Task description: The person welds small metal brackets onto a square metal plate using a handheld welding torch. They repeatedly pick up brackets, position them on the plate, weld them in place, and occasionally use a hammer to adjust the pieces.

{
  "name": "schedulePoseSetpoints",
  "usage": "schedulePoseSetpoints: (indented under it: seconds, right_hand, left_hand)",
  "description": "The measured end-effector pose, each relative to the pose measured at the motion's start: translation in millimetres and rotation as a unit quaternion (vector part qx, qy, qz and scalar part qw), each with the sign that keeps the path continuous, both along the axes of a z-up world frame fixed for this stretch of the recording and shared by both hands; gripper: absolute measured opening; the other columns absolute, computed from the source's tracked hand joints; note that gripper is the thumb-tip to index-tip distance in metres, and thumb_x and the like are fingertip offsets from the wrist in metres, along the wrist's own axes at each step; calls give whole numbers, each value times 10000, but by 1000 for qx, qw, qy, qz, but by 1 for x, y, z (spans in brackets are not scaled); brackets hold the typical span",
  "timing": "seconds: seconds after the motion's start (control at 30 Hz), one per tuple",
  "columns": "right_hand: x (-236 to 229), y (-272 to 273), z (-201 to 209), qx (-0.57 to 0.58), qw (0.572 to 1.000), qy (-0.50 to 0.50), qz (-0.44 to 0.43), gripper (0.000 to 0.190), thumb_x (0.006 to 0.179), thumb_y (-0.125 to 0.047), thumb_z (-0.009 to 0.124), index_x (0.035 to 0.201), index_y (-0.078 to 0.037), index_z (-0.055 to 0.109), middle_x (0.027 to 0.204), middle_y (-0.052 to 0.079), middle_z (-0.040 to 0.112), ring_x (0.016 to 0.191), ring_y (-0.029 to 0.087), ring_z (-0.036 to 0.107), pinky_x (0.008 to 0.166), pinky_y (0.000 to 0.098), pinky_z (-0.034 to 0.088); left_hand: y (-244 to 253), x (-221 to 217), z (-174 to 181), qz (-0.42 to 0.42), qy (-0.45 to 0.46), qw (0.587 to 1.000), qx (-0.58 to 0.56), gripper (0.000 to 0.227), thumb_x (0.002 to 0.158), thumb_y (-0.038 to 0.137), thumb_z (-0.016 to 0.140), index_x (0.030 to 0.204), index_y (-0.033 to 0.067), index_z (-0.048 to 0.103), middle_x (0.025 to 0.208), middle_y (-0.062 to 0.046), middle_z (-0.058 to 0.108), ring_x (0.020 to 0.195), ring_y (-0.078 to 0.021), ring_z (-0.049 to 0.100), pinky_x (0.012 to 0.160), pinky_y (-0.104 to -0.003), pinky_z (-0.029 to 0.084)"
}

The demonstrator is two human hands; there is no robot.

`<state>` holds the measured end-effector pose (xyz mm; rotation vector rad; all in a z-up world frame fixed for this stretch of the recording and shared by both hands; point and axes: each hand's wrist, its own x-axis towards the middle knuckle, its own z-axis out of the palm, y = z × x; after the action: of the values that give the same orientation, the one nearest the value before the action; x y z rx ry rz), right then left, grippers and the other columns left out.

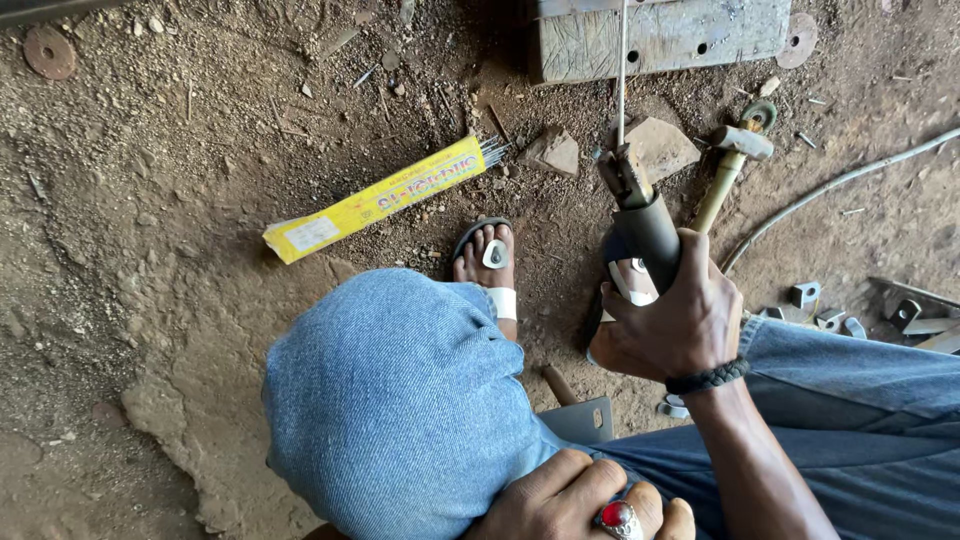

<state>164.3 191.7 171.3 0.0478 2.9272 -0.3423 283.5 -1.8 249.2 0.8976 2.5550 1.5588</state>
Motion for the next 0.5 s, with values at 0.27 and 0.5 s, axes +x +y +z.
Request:
schedulePoseSetpoints:
  seconds: [0.27,0.5]
  right_hand:
    - [0,2,-3,4,1000,5,-4,721,700,-354,893,1233,-42,519,882,210,700,749,408,700,666,509,557]
    - [0,2,-3,25,1000,-1,16,705,713,-387,875,1265,-59,584,995,191,707,836,401,709,666,512,558]
  left_hand:
    - [2,10,-8,3,-23,998,60,163,1117,116,532,1209,64,657,1015,-65,635,904,-178,655,776,-312,533]
    - [4,12,-12,-8,-38,996,74,190,1141,111,492,1222,51,653,1026,-67,632,874,-162,650,771,-306,536]
